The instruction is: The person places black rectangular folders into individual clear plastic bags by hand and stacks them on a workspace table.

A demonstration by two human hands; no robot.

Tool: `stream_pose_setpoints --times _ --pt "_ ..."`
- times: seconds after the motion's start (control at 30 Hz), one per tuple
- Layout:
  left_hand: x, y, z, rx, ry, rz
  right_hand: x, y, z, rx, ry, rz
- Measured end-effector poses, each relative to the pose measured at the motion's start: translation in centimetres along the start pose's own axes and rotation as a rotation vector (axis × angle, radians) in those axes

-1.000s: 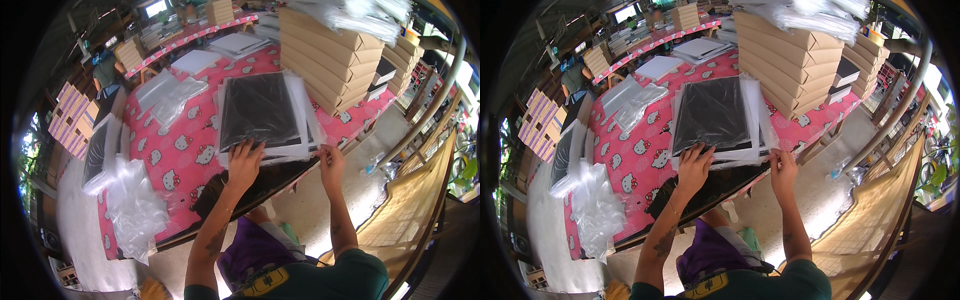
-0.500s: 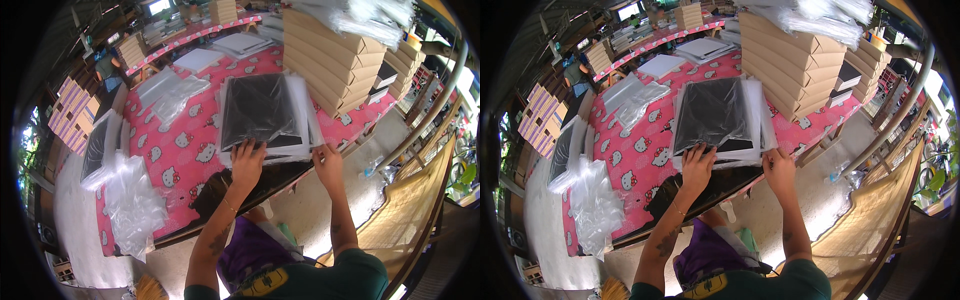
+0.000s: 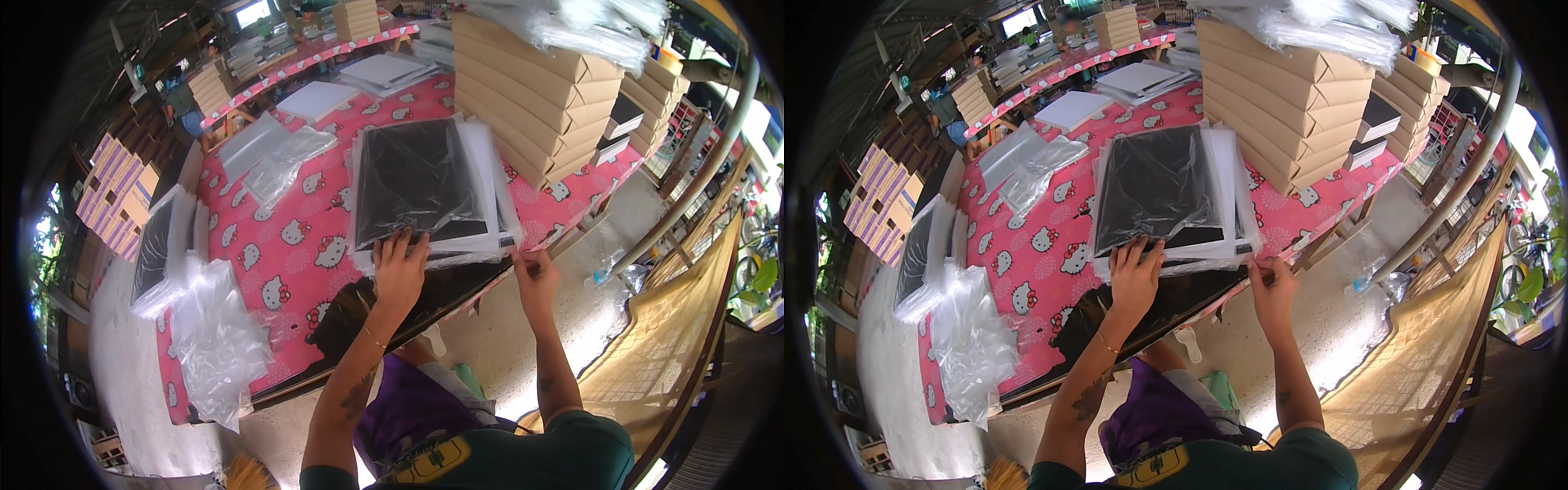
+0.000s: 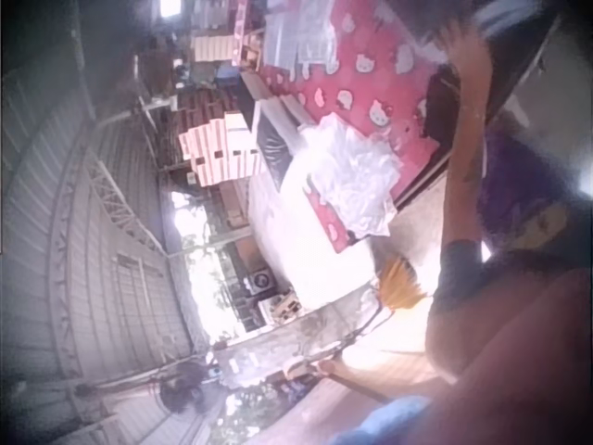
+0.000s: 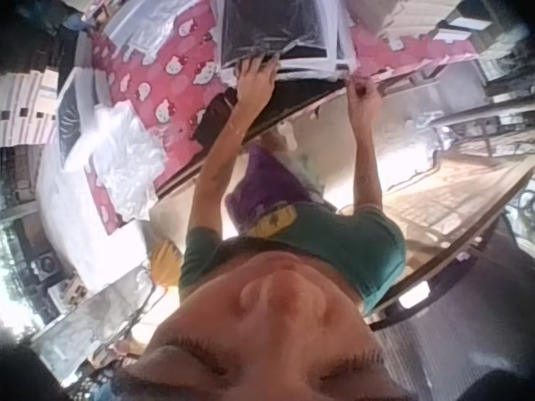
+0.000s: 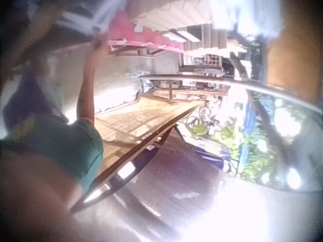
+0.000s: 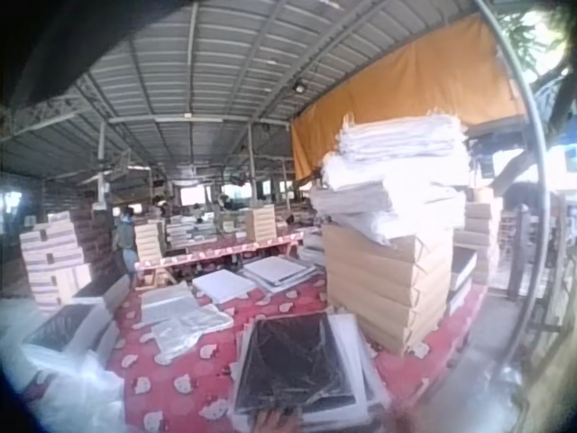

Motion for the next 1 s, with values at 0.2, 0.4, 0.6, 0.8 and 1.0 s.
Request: stream_pose_setpoints --times 0.2,0.4,0.6,0.8,1.0 --pt "0.7 2.3 2.6 -0.017 0.135 -0.334 -1.9 -0.2 7.2 -0.090 -0.056 0.136" --pt "12.1 0.1 5.1 -0.076 0.580 -0.192 -8.8 -10.8 14.4 0.459 -0.615 0.413" --pt "22.4 -7.7 -1.3 0.224 1.099 -0.865 -5.8 -19.0 14.2 0.609 -0.549 0.162" --pt "18.4 -6.9 0.0 0.460 1.213 -0.941 -9.6 -21.3 15.2 0.552 -0.742 0.224" --pt "17.0 -5.8 1.5 0.398 1.119 -1.053 -10.2 -23.2 14.9 0.809 -0.829 0.500"
Point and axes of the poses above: each hand's wrist, its own z-axis towards the middle knuckle, its own y-axis out of the back of the hand, x = y × z, the point moved 9 cm from there along z, towards the middle knuckle, and after that the axes turned 6 degrees about -x, right-handed, at the moved point
